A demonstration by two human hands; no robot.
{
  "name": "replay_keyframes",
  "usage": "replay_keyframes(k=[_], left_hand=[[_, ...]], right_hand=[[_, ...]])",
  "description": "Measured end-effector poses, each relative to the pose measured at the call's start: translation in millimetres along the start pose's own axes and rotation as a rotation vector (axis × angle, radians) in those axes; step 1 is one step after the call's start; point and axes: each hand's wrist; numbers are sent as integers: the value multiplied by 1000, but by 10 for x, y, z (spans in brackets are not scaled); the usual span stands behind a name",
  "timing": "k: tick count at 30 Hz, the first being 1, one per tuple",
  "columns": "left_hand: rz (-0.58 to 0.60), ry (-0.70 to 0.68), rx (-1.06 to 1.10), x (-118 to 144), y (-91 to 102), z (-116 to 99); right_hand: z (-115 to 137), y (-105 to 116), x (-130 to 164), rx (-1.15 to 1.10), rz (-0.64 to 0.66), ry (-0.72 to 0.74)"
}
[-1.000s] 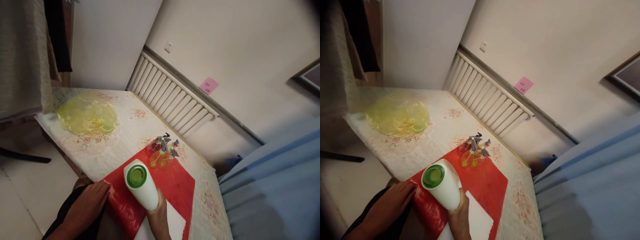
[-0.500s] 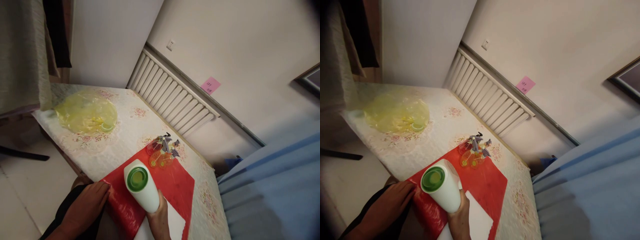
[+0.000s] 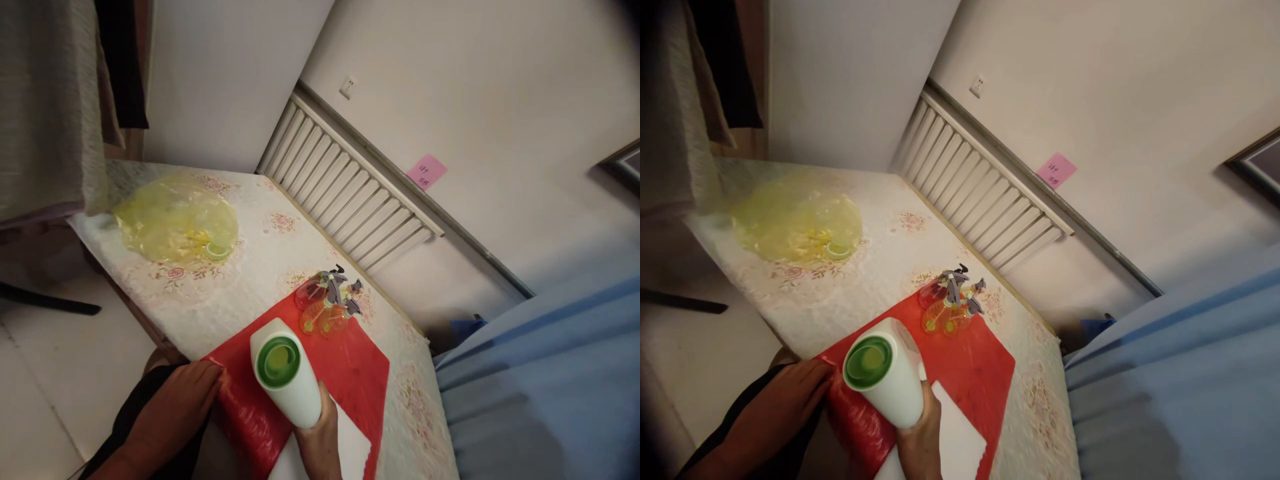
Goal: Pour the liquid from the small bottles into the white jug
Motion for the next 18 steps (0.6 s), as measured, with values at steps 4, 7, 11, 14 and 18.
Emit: replay_keyframes(k=[4, 7, 11, 14, 18], left_hand=[[20, 4, -7, -2, -25, 13], [18, 8, 3, -3, -20, 13], [17, 8, 14, -2, 3, 3], [1, 4, 12, -2, 9, -1], [-18, 16, 23, 0, 19, -14]], right_hand=[[10, 3, 4, -13, 7, 6], [16, 3, -1, -16, 2, 10], [14, -1, -10, -26, 10, 10], [22, 1, -13, -21, 1, 2], [34, 4, -11, -18, -5, 2]])
Point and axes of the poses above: each hand's wrist, its own x-axis away from the middle knuckle, its own y-axis out of the back of the hand, z = x × y, and after that the axes turned 14 degrees about z, right-handed
